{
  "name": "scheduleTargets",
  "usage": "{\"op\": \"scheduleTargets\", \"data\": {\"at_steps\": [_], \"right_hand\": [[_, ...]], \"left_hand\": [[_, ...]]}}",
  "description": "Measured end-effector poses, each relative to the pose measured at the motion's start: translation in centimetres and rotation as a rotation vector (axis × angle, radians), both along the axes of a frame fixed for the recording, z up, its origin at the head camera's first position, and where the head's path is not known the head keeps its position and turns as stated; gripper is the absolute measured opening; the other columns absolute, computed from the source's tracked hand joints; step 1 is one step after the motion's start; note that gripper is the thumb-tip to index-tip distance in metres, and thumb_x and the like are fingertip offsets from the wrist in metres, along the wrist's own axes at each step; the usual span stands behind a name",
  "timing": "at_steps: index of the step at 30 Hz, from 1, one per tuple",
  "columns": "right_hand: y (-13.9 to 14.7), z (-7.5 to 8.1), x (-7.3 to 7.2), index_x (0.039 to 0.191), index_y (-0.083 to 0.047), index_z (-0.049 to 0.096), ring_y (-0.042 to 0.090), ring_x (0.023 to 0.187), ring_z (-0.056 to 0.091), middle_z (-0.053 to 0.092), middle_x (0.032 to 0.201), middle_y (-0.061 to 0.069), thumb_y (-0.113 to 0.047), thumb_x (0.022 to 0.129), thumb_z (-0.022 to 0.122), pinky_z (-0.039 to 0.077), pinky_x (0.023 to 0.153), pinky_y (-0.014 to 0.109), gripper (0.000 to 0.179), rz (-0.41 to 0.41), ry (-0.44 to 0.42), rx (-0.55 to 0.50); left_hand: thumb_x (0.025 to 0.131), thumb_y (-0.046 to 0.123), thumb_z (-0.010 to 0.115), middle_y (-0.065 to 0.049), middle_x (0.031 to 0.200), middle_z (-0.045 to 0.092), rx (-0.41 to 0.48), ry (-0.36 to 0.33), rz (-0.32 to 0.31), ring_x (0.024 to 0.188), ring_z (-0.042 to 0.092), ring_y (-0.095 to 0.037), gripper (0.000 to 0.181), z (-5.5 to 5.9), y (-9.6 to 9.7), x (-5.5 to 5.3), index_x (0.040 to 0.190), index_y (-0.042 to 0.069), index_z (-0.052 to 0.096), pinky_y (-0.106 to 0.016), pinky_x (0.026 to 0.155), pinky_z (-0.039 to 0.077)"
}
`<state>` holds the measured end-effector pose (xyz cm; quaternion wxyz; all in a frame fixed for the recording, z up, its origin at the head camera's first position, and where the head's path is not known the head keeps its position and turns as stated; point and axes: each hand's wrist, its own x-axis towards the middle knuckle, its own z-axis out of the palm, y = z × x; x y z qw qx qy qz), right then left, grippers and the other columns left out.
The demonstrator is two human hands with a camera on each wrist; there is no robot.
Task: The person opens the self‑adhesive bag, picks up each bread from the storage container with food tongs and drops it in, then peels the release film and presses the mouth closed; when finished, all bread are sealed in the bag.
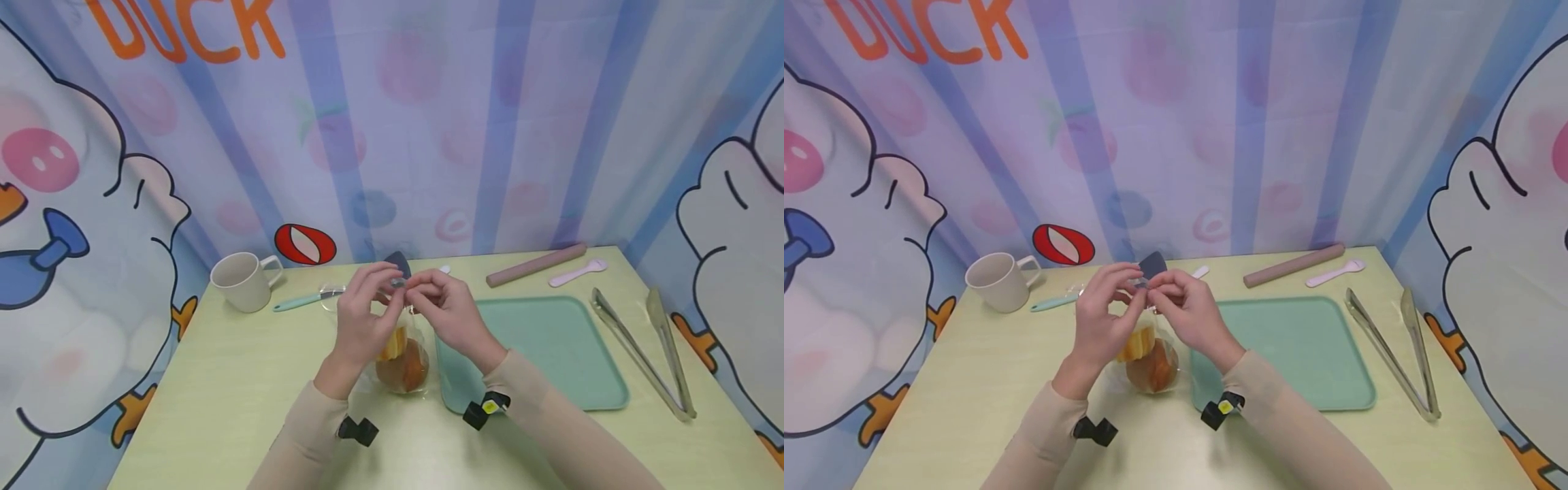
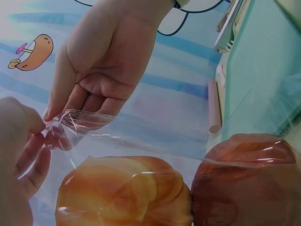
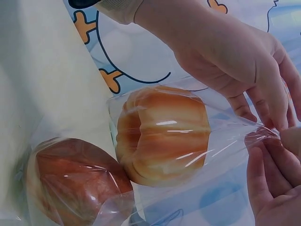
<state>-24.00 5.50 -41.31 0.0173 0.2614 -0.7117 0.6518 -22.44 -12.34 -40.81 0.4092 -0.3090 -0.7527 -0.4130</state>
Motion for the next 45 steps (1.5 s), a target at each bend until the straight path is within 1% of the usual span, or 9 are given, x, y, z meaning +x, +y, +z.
{"op": "scheduleTargets", "data": {"at_steps": [4,7,11,17,23,31,34,39,45], "right_hand": [[0.0,0.1,0.1,0.122,0.002,0.064,0.022,0.096,0.077,0.078,0.107,0.018,-0.008,0.104,0.066,0.062,0.086,0.030,0.021,0.013,-0.016,-0.007],[0.0,0.1,0.1,0.119,0.001,0.065,0.023,0.091,0.076,0.079,0.103,0.016,-0.009,0.105,0.064,0.062,0.083,0.032,0.017,-0.007,0.001,-0.002],[-0.1,0.1,0.0,0.114,0.002,0.069,0.018,0.087,0.076,0.079,0.101,0.016,-0.011,0.107,0.061,0.063,0.079,0.035,0.016,-0.016,0.024,-0.015],[-0.1,0.1,0.0,0.112,0.001,0.073,0.016,0.088,0.076,0.078,0.101,0.016,-0.013,0.109,0.059,0.064,0.078,0.036,0.020,-0.014,0.036,-0.027],[-0.1,0.3,0.1,0.107,0.000,0.075,0.017,0.089,0.076,0.078,0.098,0.014,-0.017,0.111,0.056,0.065,0.079,0.037,0.026,-0.031,0.008,-0.031],[0.3,0.4,0.3,0.116,0.005,0.071,0.014,0.097,0.074,0.075,0.111,0.018,-0.010,0.109,0.056,0.063,0.087,0.036,0.022,0.074,-0.024,-0.042],[0.4,0.5,0.3,0.119,0.006,0.071,0.012,0.096,0.074,0.074,0.114,0.020,-0.007,0.108,0.057,0.062,0.088,0.036,0.022,0.089,-0.011,-0.025],[0.4,0.6,0.3,0.120,0.005,0.074,0.011,0.094,0.075,0.076,0.113,0.018,-0.007,0.108,0.057,0.062,0.086,0.034,0.023,0.070,0.034,0.027],[0.5,1.3,0.3,0.119,0.000,0.077,0.027,0.084,0.075,0.079,0.104,0.011,-0.008,0.108,0.059,0.061,0.076,0.032,0.023,0.020,0.104,0.128]], "left_hand": [[0.089,-0.008,0.075,-0.016,0.125,0.069,0.004,-0.004,-0.001,0.072,0.069,-0.020,0.027,0.0,0.0,0.0,0.115,0.000,0.071,-0.028,0.063,0.062],[0.089,-0.007,0.076,-0.016,0.120,0.069,0.004,0.009,-0.012,0.072,0.069,-0.021,0.022,0.1,0.1,0.0,0.109,0.000,0.073,-0.028,0.062,0.061],[0.087,-0.006,0.079,-0.016,0.113,0.069,-0.007,0.035,-0.009,0.071,0.069,-0.022,0.017,0.1,0.2,0.0,0.102,0.000,0.074,-0.028,0.062,0.061],[0.087,-0.005,0.080,-0.015,0.112,0.069,-0.019,0.040,0.002,0.072,0.069,-0.021,0.017,0.2,0.2,0.0,0.102,0.001,0.075,-0.029,0.062,0.061],[0.087,-0.005,0.080,-0.016,0.110,0.067,-0.002,0.044,-0.020,0.070,0.070,-0.021,0.018,0.1,0.3,-0.1,0.103,0.002,0.072,-0.029,0.061,0.061],[0.096,0.006,0.075,-0.016,0.109,0.067,-0.020,0.070,-0.002,0.069,0.068,-0.022,0.007,0.1,0.2,-0.1,0.099,0.000,0.075,-0.029,0.060,0.060],[0.094,0.005,0.076,-0.016,0.110,0.067,-0.042,0.070,-0.002,0.071,0.068,-0.021,0.006,0.3,0.0,-0.1,0.098,0.001,0.077,-0.029,0.061,0.060],[0.087,-0.001,0.081,-0.016,0.113,0.066,-0.111,0.084,-0.023,0.074,0.069,-0.021,0.013,0.5,-0.5,0.0,0.100,0.001,0.080,-0.029,0.064,0.060],[0.086,0.000,0.082,-0.017,0.115,0.066,-0.209,0.129,-0.041,0.072,0.069,-0.019,0.017,0.9,-0.8,-0.2,0.103,0.000,0.081,-0.029,0.068,0.061]]}}
